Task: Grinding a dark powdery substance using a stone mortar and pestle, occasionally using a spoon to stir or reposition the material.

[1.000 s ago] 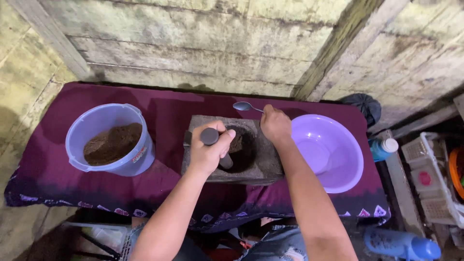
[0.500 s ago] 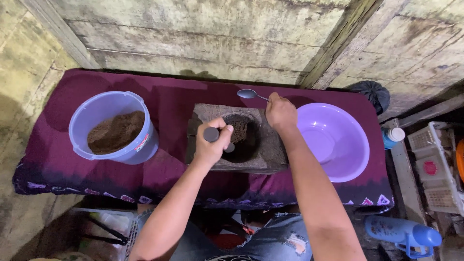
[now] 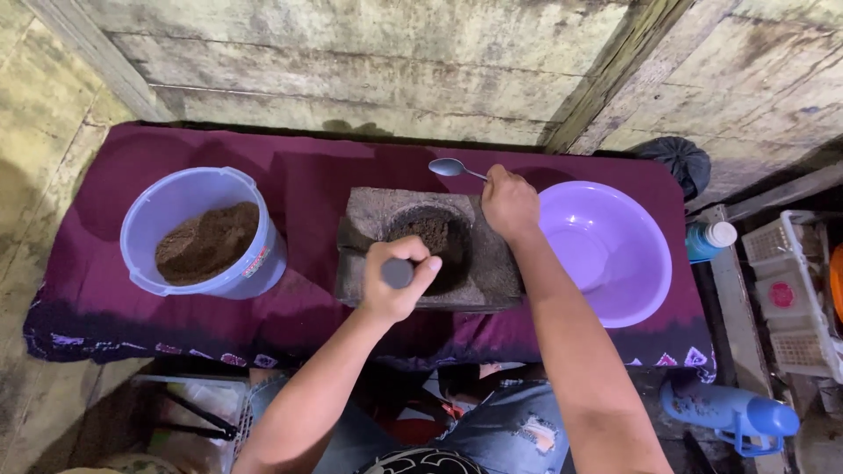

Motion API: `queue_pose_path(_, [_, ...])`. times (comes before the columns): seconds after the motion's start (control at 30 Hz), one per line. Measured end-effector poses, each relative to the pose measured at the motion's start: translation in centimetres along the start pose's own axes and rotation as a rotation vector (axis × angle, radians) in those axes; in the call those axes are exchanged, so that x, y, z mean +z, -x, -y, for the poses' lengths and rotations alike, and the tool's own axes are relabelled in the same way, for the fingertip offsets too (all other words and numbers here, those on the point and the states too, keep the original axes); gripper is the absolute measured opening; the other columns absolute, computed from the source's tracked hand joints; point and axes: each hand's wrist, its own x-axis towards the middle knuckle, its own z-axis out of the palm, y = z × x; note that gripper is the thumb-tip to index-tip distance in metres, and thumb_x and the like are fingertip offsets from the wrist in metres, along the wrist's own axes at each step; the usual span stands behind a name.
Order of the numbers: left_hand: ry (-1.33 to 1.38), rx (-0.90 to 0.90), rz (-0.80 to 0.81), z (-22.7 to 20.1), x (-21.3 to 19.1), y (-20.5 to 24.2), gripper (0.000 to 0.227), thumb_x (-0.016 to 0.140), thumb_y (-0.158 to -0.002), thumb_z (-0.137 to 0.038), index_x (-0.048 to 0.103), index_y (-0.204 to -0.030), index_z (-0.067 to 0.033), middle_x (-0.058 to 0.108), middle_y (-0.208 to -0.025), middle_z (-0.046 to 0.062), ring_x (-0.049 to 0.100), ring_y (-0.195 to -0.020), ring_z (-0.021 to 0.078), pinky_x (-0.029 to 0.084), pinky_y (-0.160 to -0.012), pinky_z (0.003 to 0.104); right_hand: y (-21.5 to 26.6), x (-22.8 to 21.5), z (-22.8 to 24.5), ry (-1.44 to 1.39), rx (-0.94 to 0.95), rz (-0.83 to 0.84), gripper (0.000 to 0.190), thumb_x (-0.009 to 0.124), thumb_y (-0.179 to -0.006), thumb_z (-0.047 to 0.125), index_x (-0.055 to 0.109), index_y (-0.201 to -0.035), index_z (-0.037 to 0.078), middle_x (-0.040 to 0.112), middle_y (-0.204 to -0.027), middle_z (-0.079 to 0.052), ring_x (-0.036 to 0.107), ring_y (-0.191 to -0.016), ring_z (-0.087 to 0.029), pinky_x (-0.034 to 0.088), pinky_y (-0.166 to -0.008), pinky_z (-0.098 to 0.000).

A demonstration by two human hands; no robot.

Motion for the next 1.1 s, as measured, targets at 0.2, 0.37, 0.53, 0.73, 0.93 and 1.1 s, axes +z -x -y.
queue_pose_path(0.2, [-0.031,0.057,0.003,3.0,-0.2,0.7,0.035,0.068,-0.088,-0.003,0.051,-0.058,-0.0061,0.042,-0.044,0.005,0.035,-0.044,0.0096,0.032,-0.045,0.026,-0.4,-0.3,-0.2,-0.013,0.001,-0.025,0.017,0.051,-0.100,0.028,0.061,-0.095,0.014,0.069,-0.080,-0.015,0.071,-0.084,-0.039,0.057,-0.078,-0.0535])
queue_pose_path(0.37, [0.012,0.063,-0.045,-2.0,-0.5,-0.1,0.038,0.067,-0.090,-0.002,0.049,-0.057,-0.0080,0.043,-0.044,0.003,0.033,-0.043,0.0089,0.032,-0.044,0.023,-0.1,0.1,-0.3,0.015,0.000,-0.027,0.016,0.052,-0.099,0.027,0.061,-0.095,0.015,0.069,-0.079,-0.014,0.072,-0.084,-0.037,0.058,-0.078,-0.0521])
queue_pose_path(0.53, [0.056,0.089,-0.040,-2.7,-1.4,0.1,0.039,0.069,-0.090,-0.001,0.047,-0.058,-0.0083,0.042,-0.048,0.003,0.033,-0.044,0.0125,0.034,-0.046,0.024,-0.4,0.7,-0.6,0.046,-0.002,-0.010,0.018,0.049,-0.100,0.030,0.059,-0.095,0.017,0.067,-0.077,-0.013,0.072,-0.083,-0.036,0.058,-0.076,-0.0507])
queue_pose_path(0.73, [0.021,-0.005,-0.085,3.2,-1.9,1.8,0.034,0.061,-0.094,-0.002,0.058,-0.060,-0.0094,0.050,-0.044,0.001,0.038,-0.043,0.0070,0.037,-0.049,0.022,-0.2,-0.1,-0.4,0.003,0.028,-0.002,0.016,0.051,-0.100,0.028,0.059,-0.094,0.015,0.068,-0.080,-0.014,0.072,-0.086,-0.037,0.058,-0.080,-0.0519])
queue_pose_path(0.93, [-0.049,0.033,-0.130,0.1,-0.7,0.4,0.036,0.071,-0.091,-0.005,0.053,-0.060,-0.0072,0.047,-0.044,0.003,0.042,-0.049,0.0081,0.038,-0.052,0.024,-0.8,0.0,-0.6,0.027,0.086,0.062,0.022,0.045,-0.101,0.034,0.059,-0.096,0.018,0.068,-0.081,-0.014,0.073,-0.089,-0.038,0.059,-0.082,-0.0519])
queue_pose_path(1.1, [-0.046,0.022,-0.131,-3.7,-1.1,-0.3,0.039,0.070,-0.092,-0.001,0.052,-0.057,-0.0082,0.048,-0.042,0.002,0.040,-0.041,0.0089,0.038,-0.048,0.022,-0.4,0.2,-0.3,0.013,0.028,-0.026,0.014,0.054,-0.096,0.026,0.061,-0.094,0.014,0.069,-0.078,-0.015,0.073,-0.083,-0.037,0.059,-0.078,-0.0520])
